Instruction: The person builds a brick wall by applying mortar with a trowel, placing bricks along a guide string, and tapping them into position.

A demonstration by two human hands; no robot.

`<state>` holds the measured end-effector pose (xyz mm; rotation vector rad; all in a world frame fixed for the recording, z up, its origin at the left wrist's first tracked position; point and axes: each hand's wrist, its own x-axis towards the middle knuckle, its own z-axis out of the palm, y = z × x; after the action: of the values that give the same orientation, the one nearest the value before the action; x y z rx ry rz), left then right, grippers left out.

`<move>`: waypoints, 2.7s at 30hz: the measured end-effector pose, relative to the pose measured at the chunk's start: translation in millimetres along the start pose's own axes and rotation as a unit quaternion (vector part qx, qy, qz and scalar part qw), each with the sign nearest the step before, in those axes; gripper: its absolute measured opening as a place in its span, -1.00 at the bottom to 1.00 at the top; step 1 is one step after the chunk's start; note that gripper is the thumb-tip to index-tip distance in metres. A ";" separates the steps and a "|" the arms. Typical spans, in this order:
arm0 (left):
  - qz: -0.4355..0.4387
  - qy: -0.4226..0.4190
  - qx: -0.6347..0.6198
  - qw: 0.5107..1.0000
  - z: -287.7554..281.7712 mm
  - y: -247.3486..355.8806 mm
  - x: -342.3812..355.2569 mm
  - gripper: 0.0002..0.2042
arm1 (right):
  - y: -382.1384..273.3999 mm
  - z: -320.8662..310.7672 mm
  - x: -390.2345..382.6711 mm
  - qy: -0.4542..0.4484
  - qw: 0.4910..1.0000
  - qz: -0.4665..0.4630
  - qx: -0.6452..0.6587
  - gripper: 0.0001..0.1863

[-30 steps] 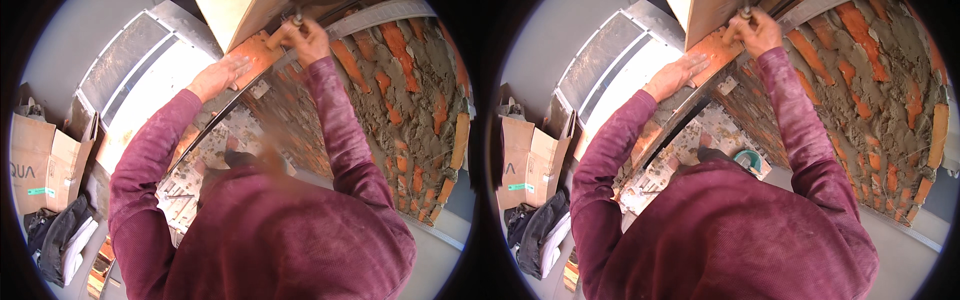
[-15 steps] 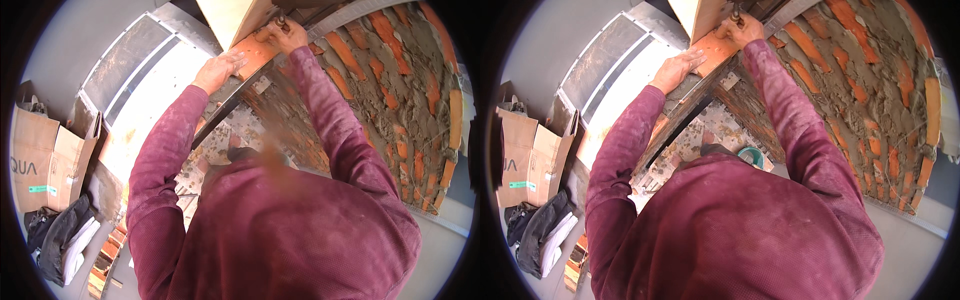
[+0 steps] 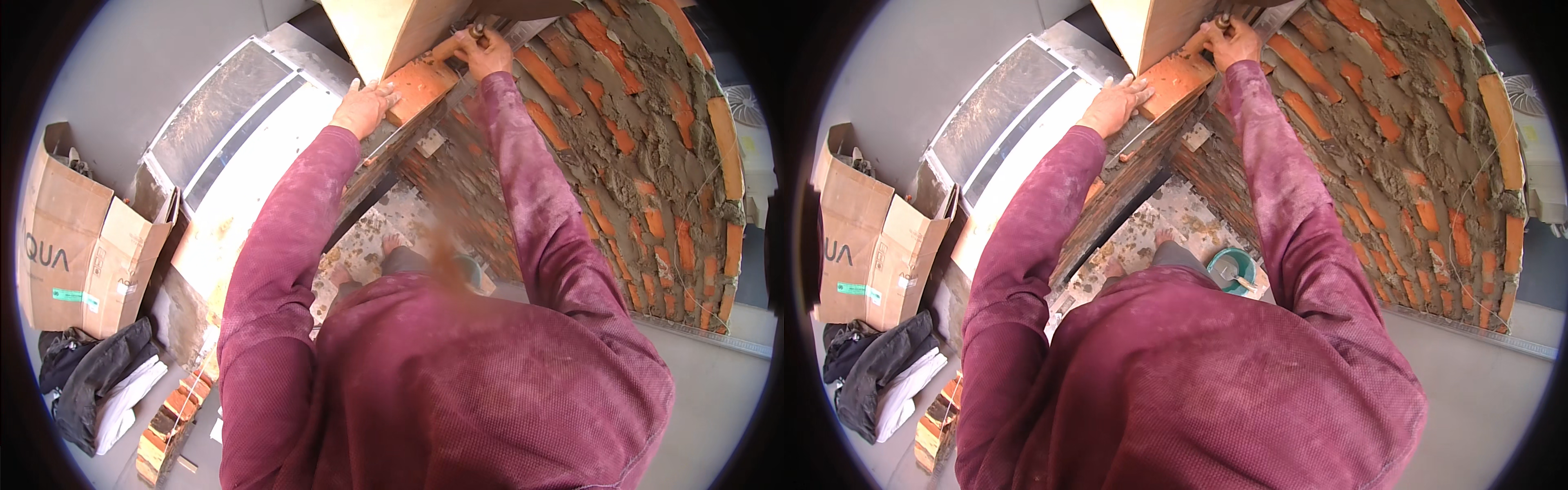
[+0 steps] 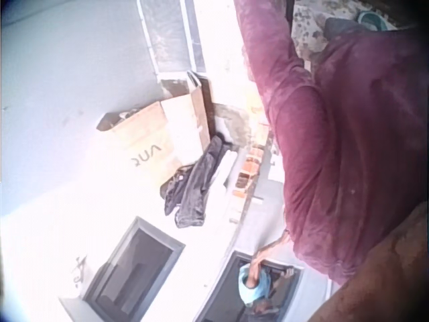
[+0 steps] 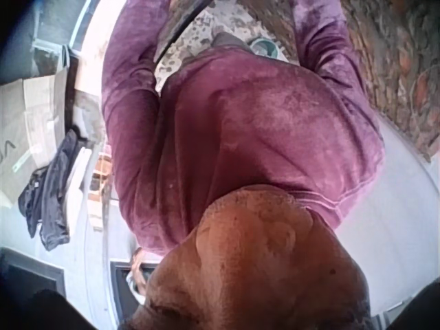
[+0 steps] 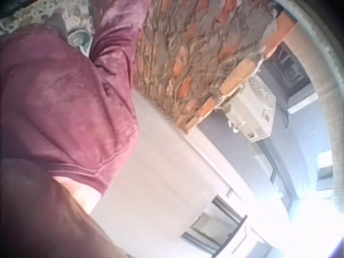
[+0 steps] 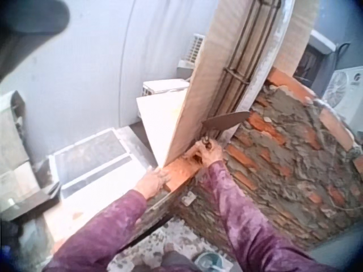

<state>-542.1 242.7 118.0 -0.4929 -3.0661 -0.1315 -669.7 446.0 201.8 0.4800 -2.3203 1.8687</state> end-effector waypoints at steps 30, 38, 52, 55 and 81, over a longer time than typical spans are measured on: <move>-0.810 0.109 -0.540 0.199 220.1 536.1 -507.8 -0.59 | 251.2 -119.9 -279.4 -0.633 0.686 0.041 -0.357 -0.60; -0.906 0.202 -0.360 0.098 280.7 588.6 -618.3 -0.51 | 244.6 -73.5 -265.4 -0.679 0.604 0.029 -0.417 -0.61; -0.890 0.370 -0.166 0.207 129.8 381.9 -993.1 -0.45 | 231.6 -35.2 -397.4 -0.751 0.354 -0.041 -0.556 -0.57; -0.878 0.365 0.000 0.310 85.2 287.1 -1101.2 -0.27 | 230.1 -48.3 -417.4 -0.784 0.239 -0.171 -0.546 -0.55; -0.783 0.237 -0.485 0.309 -41.2 165.4 -826.5 -0.49 | 260.8 -278.8 -663.6 -0.619 0.551 0.333 -0.450 -0.67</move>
<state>295.2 138.2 133.6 2.1105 -1.1750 -1.5754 -156.4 875.3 -170.1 0.9961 -4.2300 -0.4412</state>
